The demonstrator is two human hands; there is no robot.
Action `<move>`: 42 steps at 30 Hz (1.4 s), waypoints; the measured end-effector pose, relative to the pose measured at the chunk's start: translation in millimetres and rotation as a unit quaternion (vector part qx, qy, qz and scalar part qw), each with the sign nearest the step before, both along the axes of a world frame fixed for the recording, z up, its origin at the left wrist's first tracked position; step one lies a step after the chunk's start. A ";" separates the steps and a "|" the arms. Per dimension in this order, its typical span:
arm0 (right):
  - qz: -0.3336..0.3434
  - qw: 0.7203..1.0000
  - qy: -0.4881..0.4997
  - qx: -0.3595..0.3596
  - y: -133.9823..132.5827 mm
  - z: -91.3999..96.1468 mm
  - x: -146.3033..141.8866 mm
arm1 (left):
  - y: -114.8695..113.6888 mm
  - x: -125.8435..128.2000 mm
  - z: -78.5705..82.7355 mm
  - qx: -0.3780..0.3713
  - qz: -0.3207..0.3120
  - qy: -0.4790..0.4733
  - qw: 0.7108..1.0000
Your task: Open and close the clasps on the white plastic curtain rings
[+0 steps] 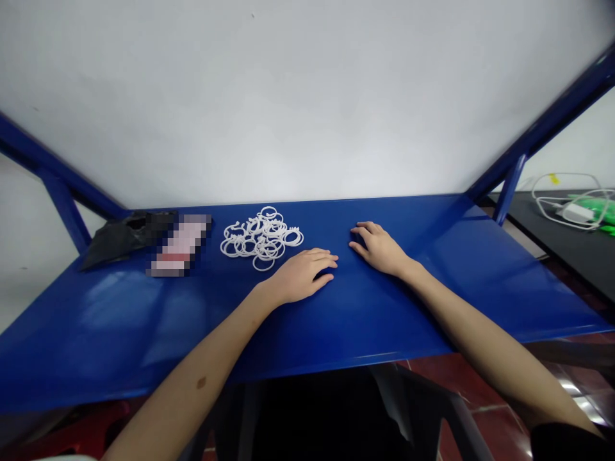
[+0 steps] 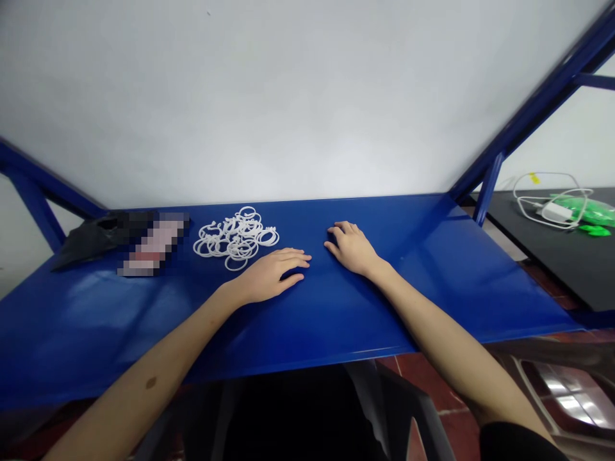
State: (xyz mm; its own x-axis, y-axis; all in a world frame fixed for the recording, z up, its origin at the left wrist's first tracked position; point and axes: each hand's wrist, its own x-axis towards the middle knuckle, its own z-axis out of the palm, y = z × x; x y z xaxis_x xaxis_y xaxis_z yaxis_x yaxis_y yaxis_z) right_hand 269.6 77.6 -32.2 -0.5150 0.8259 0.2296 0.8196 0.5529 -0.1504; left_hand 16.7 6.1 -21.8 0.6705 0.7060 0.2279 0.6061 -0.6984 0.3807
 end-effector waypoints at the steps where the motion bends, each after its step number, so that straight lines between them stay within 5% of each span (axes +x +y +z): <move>1: 0.000 1.000 -0.001 0.000 -0.1 0.1 -0.2 | -0.1 0.0 -0.1 0.000 0.000 0.003 1.000; 20: 0.006 1.000 -0.005 0.008 -1.2 -1.1 -1.3 | -0.6 -0.8 -2.2 0.022 -0.005 -0.008 1.000; 25: 0.008 1.000 -0.006 -0.008 -2.9 0.5 -1.1 | 4.1 -10.6 5.3 0.152 0.117 -0.070 0.979; 30: 0.003 1.000 -0.011 -0.022 -4.2 3.1 -1.4 | 13.4 -34.4 9.5 0.219 0.261 0.039 0.939; 42: 0.006 0.999 -0.024 -0.022 -4.7 4.3 -1.1 | 10.1 -25.2 8.5 0.141 0.227 0.065 0.961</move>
